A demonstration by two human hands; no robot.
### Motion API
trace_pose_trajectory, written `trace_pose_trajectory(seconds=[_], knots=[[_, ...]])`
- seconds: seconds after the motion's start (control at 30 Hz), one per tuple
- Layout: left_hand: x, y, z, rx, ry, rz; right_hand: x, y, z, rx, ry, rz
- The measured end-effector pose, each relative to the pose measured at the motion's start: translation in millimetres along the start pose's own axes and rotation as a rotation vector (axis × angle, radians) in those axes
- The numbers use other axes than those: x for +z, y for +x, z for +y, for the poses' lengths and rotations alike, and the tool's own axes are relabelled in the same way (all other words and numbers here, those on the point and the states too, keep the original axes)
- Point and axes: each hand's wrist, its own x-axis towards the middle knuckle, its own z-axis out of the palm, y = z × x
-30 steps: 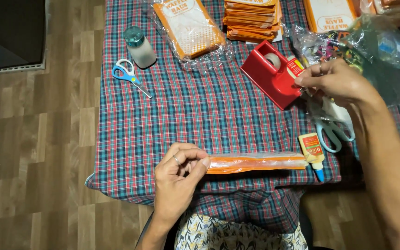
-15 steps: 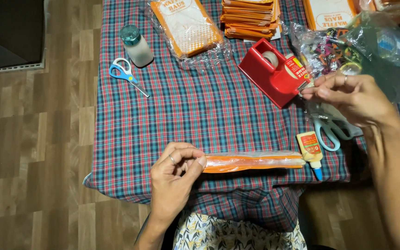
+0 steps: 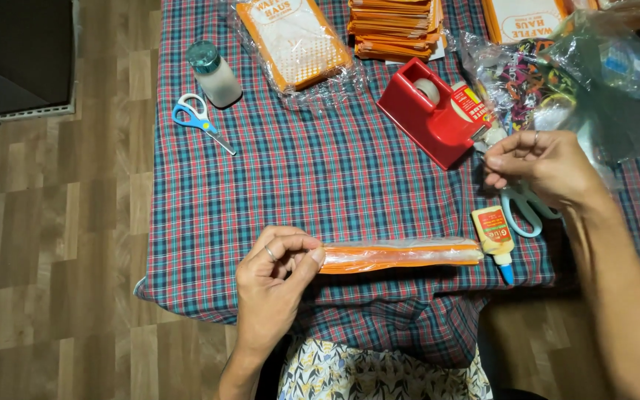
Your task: Manually inserting stacks of paper bags into plastic sleeves and sealing them with a tape dispenser.
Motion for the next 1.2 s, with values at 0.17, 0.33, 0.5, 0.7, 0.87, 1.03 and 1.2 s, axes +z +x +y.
trace_pose_trajectory(seconds=[0.17, 0.33, 0.5, 0.7, 0.87, 1.03, 1.2], knots=[[-1, 3, 4, 0.009, 0.011, -0.011, 33, -9, -33, -0.035, -0.269, 0.181], [-1, 4, 3, 0.085, 0.000, -0.006, 0, 7, -8, -0.398, -0.921, 0.314], [-2, 7, 4, 0.148, -0.005, -0.030, -1, -26, -43, -0.491, -0.904, 0.285], [-7, 17, 3, 0.076, -0.018, -0.076, 90, -89, -143, -0.804, -1.242, -0.487], [-9, 21, 0, -0.013, -0.096, -0.113, 184, -105, -174, -1.040, -1.557, -0.796], [-8, 28, -9, -0.072, -0.207, -0.134, 213, -101, -175, -1.068, -1.609, -0.982], [-9, 33, -20, -0.045, -0.238, -0.212, 225, -96, -169, -0.996, -1.826, -0.960]])
